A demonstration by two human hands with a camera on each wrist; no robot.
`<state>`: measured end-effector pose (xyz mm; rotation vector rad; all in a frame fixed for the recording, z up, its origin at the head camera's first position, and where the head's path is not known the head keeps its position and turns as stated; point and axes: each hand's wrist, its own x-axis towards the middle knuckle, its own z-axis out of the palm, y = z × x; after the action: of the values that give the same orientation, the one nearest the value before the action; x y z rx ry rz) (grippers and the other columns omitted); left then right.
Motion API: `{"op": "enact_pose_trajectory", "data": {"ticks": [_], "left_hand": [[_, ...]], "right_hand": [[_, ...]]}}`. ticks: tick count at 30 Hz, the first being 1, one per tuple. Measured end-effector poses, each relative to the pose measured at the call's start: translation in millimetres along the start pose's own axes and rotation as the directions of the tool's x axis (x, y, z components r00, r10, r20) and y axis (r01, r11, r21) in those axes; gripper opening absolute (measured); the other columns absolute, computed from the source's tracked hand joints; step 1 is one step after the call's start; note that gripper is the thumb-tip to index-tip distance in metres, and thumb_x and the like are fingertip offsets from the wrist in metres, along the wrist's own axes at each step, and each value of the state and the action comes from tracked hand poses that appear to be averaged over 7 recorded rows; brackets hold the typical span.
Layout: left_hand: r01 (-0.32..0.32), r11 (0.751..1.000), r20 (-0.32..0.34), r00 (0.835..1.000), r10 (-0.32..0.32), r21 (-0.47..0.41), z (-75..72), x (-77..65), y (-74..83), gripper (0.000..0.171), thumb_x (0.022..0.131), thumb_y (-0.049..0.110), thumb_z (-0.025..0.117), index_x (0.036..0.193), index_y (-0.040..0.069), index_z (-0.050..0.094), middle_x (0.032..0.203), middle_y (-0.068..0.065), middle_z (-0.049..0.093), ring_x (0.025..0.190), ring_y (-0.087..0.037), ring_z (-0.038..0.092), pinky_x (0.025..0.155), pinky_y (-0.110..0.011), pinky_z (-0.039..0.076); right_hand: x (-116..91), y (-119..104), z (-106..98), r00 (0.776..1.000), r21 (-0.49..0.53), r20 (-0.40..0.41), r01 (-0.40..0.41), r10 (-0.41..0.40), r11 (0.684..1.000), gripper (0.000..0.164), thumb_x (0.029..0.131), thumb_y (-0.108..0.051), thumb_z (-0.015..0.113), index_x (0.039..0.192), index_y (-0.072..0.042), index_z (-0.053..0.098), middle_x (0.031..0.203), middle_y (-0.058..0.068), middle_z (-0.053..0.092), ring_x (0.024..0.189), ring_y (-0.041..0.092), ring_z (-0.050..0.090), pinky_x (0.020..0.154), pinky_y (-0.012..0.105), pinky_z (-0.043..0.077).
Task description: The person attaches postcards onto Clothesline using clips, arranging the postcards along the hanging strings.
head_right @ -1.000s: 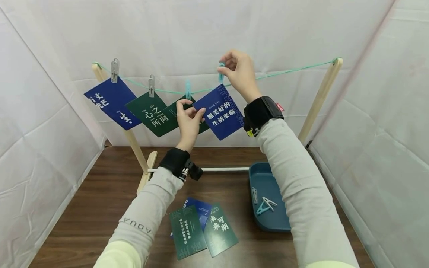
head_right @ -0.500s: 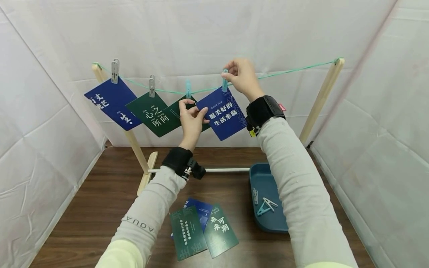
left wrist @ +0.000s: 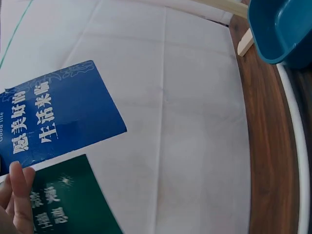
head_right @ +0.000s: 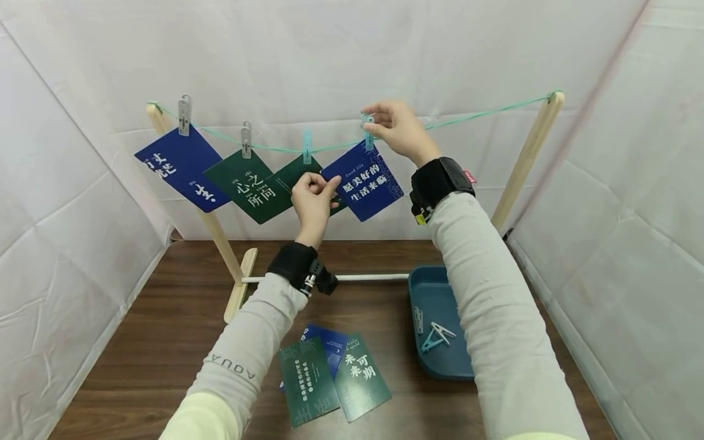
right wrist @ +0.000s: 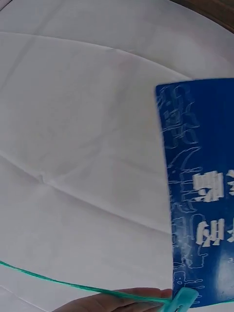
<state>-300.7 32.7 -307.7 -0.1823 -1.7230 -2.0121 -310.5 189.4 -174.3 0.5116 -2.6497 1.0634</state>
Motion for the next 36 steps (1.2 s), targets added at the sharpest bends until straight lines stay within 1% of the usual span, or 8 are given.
{"op": "enact_pose_trajectory", "data": {"ticks": [7,11,14,18,21,28,32,36], "left_hand": [[0.041,0.996,0.012,0.999,-0.04,-0.075,-9.4,-15.3,-17.9,0.033,0.082,0.019,0.074,0.069,0.011,0.045,0.072,-0.022,0.068,0.054,-0.017,0.065,0.053,-0.034,0.056],[0.128,0.985,0.164,0.98,-0.108,-0.116,-17.4,-37.7,-27.6,0.026,0.084,0.015,0.072,0.075,0.009,0.048,0.069,-0.016,0.067,0.051,-0.006,0.06,0.051,-0.032,0.055],[0.282,0.956,0.415,0.882,-0.223,-0.085,-23.0,-64.0,-33.3,0.018,0.086,0.011,0.069,0.087,0.007,0.052,0.077,-0.014,0.069,0.057,-0.01,0.063,0.056,-0.036,0.056],[0.372,0.925,0.71,0.63,-0.315,0.08,-26.3,-101.6,-40.9,0.023,0.087,0.01,0.067,0.104,0.0,0.054,0.093,-0.023,0.068,0.066,-0.016,0.067,0.062,-0.041,0.057],[0.33,0.933,0.797,0.519,-0.309,0.148,-25.6,-123.8,-46.7,0.029,0.087,0.008,0.067,0.111,-0.003,0.053,0.099,-0.026,0.066,0.068,-0.013,0.065,0.06,-0.036,0.057],[0.157,0.972,0.898,0.379,-0.224,0.176,-21.5,-163.7,-63.3,0.031,0.087,0.006,0.066,0.114,-0.004,0.055,0.105,-0.025,0.063,0.084,-0.024,0.066,0.063,-0.022,0.054],[0.038,0.986,0.926,0.339,-0.168,0.165,-22.5,-180.8,-72.9,0.03,0.089,0.01,0.065,0.115,-0.003,0.056,0.11,-0.022,0.061,0.099,-0.033,0.06,0.081,-0.025,0.051],[-0.032,0.982,0.934,0.316,-0.166,0.186,-24.1,-193.5,-78.5,0.03,0.09,0.015,0.065,0.115,0.001,0.058,0.112,-0.018,0.062,0.102,-0.026,0.059,0.085,-0.025,0.05]], "right_hand": [[-4,5,5,0.999,-0.019,-0.032,0.043,-0.044,0.999,0.039,0.098,-0.009,0.049,0.135,0.002,0.047,0.131,0.025,0.052,0.118,0.036,0.053,0.102,0.041,0.042],[-10,10,8,0.998,-0.054,-0.03,0.057,-0.058,0.997,0.043,0.098,-0.01,0.049,0.138,0.001,0.042,0.134,0.025,0.049,0.119,0.036,0.051,0.103,0.043,0.04],[-15,16,10,0.997,-0.079,-0.036,0.063,-0.066,0.995,0.046,0.098,-0.01,0.048,0.141,0.002,0.038,0.135,0.025,0.048,0.122,0.037,0.049,0.105,0.043,0.038],[-20,21,13,0.994,-0.083,-0.076,0.074,-0.08,0.994,0.048,0.099,-0.011,0.047,0.143,0.002,0.034,0.135,0.026,0.048,0.125,0.037,0.048,0.107,0.043,0.037],[-26,21,17,0.987,0.011,-0.127,0.098,-0.096,0.995,0.052,0.1,-0.014,0.046,0.146,-0.001,0.028,0.137,0.025,0.046,0.129,0.035,0.044,0.111,0.04,0.033],[-57,21,30,0.908,0.093,-0.363,0.258,-0.208,0.962,0.052,0.098,-0.009,0.046,0.145,0.0,0.026,0.146,0.018,0.034,0.14,0.023,0.03,0.117,0.027,0.019],[-80,29,43,0.814,-0.013,-0.488,0.354,-0.315,0.935,0.043,0.095,-0.001,0.048,0.136,0.007,0.038,0.137,0.023,0.043,0.133,0.028,0.037,0.116,0.028,0.021],[-105,46,50,0.801,-0.073,-0.49,0.356,-0.344,0.932,0.04,0.094,0.002,0.049,0.132,0.009,0.042,0.132,0.026,0.045,0.129,0.032,0.039,0.115,0.035,0.024]]}}
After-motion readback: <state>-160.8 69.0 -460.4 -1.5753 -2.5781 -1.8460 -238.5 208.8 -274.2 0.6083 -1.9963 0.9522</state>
